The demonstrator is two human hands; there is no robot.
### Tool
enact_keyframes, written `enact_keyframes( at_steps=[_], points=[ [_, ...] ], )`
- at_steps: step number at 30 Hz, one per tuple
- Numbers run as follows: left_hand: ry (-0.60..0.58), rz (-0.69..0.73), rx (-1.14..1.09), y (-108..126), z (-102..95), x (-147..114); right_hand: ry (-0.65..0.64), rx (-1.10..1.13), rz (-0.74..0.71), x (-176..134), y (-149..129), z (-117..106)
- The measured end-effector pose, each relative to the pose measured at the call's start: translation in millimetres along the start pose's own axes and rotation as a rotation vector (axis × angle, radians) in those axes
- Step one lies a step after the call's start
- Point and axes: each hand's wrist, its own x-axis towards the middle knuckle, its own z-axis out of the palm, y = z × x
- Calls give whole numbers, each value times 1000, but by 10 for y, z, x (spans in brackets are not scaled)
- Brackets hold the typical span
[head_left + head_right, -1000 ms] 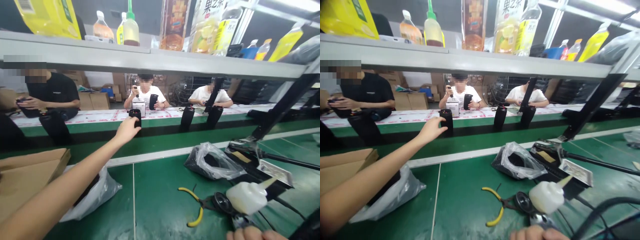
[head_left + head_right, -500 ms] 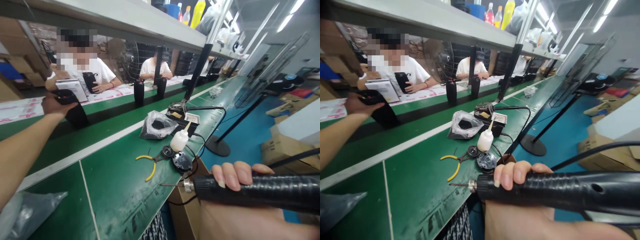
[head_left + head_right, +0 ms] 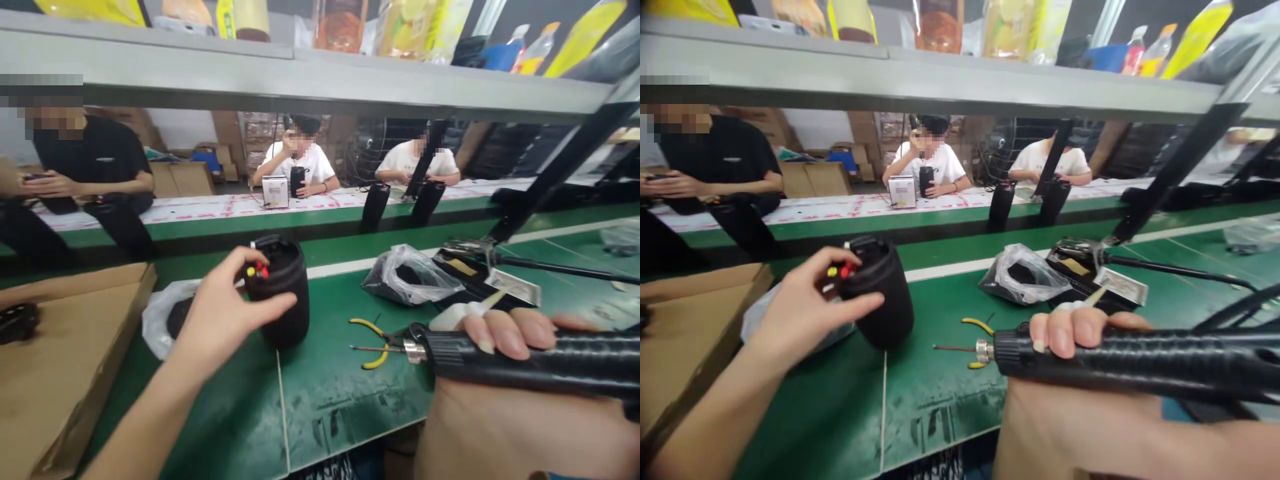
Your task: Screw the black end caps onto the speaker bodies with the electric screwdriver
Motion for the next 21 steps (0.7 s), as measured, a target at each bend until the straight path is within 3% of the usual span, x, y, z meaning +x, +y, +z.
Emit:
enact_keyframes(
  at_steps=[2,5,9,13,17,21],
  points=[
    [-1,-32,26,-47,32,-403,-67,8,-25,29,-7,69],
    [27,34,127,-187,117,-709,-30,16,-77,38,20,284],
    [59,134,167,-297,151,-806,-47,-86,-36,21,86,562],
    [194,390,192,-238,47,-899,17,-385,63,-12,136,629],
    [127,577,199,-191,-36,-940,11,-431,88,-50,219,624],
    [63,559,143,-201,-60,-906,0,-425,55,-106,247,615]
  ],
)
